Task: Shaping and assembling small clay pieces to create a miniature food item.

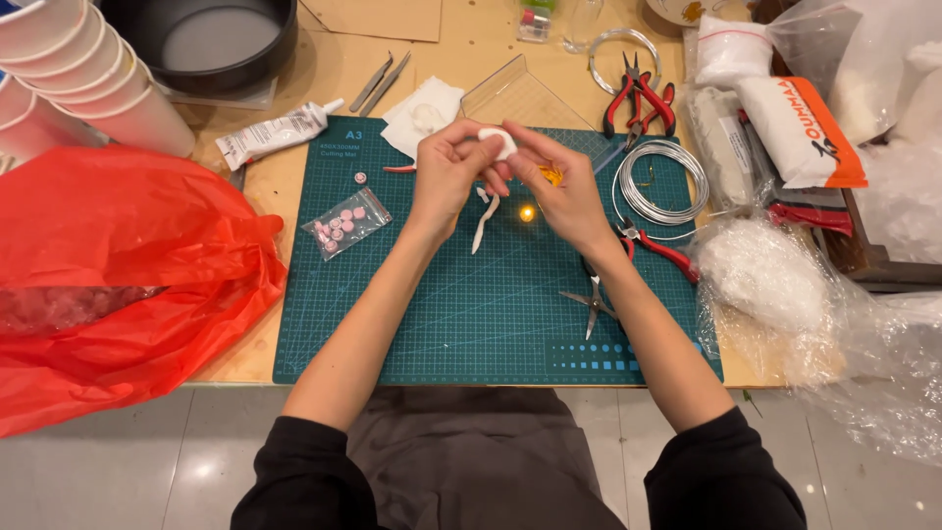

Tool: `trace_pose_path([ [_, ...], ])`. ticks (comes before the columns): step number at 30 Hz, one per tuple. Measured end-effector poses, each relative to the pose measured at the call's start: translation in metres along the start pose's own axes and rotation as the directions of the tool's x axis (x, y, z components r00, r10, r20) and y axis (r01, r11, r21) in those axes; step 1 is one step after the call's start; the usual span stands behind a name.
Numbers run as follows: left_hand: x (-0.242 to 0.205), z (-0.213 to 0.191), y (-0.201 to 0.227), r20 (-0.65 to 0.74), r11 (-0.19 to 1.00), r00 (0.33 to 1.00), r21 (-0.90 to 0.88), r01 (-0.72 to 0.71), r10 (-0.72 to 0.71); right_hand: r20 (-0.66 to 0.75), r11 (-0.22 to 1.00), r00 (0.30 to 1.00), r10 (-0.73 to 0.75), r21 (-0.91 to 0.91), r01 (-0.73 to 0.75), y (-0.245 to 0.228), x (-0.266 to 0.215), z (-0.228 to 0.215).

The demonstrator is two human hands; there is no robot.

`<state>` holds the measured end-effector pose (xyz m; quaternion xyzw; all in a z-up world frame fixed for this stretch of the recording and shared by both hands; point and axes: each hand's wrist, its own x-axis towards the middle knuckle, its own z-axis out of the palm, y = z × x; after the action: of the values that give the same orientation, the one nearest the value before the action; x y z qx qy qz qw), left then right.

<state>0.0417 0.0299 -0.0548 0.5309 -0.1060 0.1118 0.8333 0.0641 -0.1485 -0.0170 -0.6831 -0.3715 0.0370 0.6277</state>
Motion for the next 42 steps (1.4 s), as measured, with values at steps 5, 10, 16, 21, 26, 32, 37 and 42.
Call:
trace_pose_path([
  [5,-0.004,0.018,0.005,0.073,0.996,0.997,0.094,0.003,-0.010,-0.116,0.988,0.990,0.082,0.140,-0.066,0.028,-0.009,-0.010],
  [10,-0.005,0.022,0.006,0.053,0.995,0.995,0.053,0.086,-0.089,-0.197,0.971,0.971,0.132,0.222,-0.087,0.020,-0.013,-0.007],
  [16,-0.011,0.020,0.006,0.061,0.985,0.998,0.165,-0.042,0.032,-0.097,0.912,0.972,0.216,0.376,-0.165,0.010,-0.016,-0.002],
  [21,-0.019,0.030,0.017,0.226,0.540,0.872,0.710,-0.453,0.434,0.016,0.871,0.962,0.273,0.420,-0.254,0.012,-0.016,-0.011],
  [26,-0.018,0.034,0.038,0.232,0.628,0.931,0.689,-0.361,0.281,0.030,0.817,0.955,0.296,0.510,-0.269,0.015,-0.016,-0.020],
  [32,-0.017,0.035,0.039,0.247,0.625,0.859,0.601,-0.499,0.448,0.088,0.807,0.960,0.266,0.524,-0.272,0.007,-0.018,-0.015],
  [37,-0.020,0.045,0.037,0.152,0.769,0.949,0.557,-0.314,0.277,0.158,0.691,0.936,0.314,0.639,-0.340,0.007,-0.020,-0.009],
  [42,-0.020,0.044,0.029,0.265,0.363,0.819,0.796,-0.484,0.509,0.252,0.462,0.943,0.216,0.825,-0.326,0.055,-0.032,-0.019],
])
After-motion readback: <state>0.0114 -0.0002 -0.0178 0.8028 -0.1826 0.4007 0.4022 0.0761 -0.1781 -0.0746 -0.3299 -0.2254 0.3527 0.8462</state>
